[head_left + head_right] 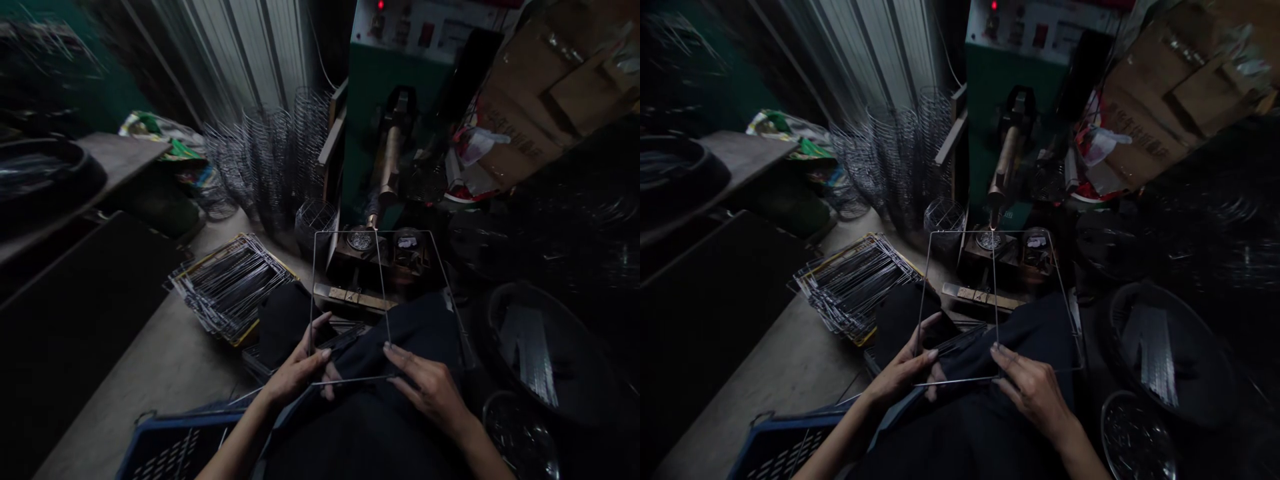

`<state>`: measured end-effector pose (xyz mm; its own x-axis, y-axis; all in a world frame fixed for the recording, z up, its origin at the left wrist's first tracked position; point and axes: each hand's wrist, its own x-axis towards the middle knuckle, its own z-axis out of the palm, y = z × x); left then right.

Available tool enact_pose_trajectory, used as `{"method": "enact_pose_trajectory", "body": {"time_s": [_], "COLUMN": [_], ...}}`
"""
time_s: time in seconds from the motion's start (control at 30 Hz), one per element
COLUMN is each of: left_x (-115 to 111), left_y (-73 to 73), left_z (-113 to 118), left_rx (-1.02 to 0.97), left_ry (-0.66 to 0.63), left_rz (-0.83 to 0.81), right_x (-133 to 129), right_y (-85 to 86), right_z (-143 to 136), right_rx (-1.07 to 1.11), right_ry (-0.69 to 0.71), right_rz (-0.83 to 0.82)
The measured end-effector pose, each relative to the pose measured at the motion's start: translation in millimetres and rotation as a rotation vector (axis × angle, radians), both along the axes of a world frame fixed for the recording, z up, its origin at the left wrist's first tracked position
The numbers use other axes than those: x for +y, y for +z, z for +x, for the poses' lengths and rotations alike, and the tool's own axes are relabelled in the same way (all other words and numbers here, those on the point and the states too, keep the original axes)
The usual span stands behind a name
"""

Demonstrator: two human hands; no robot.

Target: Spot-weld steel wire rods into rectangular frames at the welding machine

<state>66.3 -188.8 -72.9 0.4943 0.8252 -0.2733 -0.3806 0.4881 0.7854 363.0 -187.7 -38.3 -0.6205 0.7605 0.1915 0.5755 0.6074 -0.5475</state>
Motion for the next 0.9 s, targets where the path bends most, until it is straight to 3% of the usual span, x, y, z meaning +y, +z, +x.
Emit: {"method": "enact_pose_trajectory", "body": {"time_s": [0.47,0.73,0.83,0.9], "left_x": [8,-7,7,33], "left_y": [2.9,3.8,-3.7,-10.8], "left_z": [-6,-1,-2,-4], "left_rx": [-0.002,0.003,0.018,-0.009], "left_ry": [-0.022,0.107,0.148,0.169], "left_rz": [-0.056,-0.096,-0.05,0.0], "right_x": [6,0,15,41], "right_y": [2.8,-7.7,-16.7,-22.2], "right_z": [-6,-10,-15,-19], "right_rx": [0.008,0.019,0.039,0.039], "right_ry": [-0.02,-0.087,-0.114,-0.134], "right_rz": [-0.022,-0.002,0.038,0.064]}}
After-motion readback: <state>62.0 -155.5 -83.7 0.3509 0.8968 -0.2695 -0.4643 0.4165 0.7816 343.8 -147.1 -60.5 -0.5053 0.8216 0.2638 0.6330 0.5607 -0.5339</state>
